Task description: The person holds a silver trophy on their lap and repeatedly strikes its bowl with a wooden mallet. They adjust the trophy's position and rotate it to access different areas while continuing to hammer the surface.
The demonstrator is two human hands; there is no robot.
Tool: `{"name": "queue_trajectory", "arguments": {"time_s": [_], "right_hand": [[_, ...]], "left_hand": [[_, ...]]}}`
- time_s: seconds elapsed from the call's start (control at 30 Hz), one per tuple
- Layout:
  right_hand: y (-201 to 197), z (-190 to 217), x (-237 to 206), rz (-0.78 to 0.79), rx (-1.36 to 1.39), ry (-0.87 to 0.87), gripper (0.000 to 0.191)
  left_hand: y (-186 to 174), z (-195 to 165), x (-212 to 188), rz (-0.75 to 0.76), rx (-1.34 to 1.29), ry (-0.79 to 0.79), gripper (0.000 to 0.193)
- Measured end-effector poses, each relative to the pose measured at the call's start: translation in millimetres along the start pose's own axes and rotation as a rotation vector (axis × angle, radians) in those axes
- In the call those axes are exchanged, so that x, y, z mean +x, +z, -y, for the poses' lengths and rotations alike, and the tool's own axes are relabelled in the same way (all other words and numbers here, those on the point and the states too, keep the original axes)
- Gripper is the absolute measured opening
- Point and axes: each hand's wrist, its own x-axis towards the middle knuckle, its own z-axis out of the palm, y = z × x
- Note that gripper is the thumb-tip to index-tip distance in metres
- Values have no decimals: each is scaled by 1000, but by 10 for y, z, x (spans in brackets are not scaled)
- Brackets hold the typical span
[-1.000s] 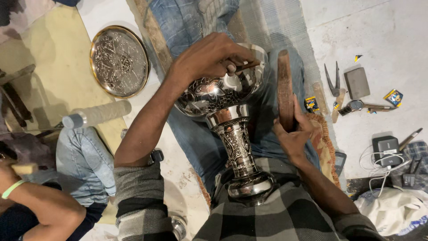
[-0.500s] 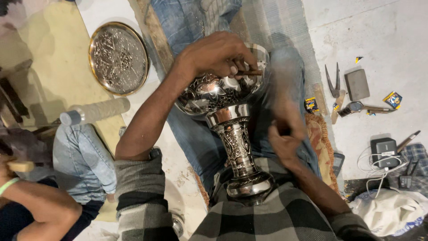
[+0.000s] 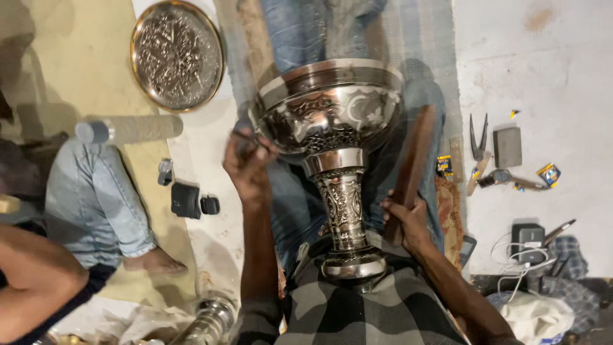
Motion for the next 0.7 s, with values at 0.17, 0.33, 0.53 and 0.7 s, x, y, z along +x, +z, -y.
{"name": "queue_trajectory", "arguments": {"time_s": [0.17, 0.33, 0.53, 0.7], "right_hand": [[-39, 275, -241, 349, 392, -210, 29], [103, 367, -616, 851, 154, -374, 36], [-192, 378, -743, 753, -445, -551, 49], [-392, 0, -607, 614, -487, -569, 60]], "left_hand": [[-262, 433, -967, -153, -96, -167, 41], [-44, 861, -1466, -60, -424, -167, 37], [130, 954, -1732, 86, -731, -358, 40], [146, 1022, -1729, 138, -737, -355, 40]]}}
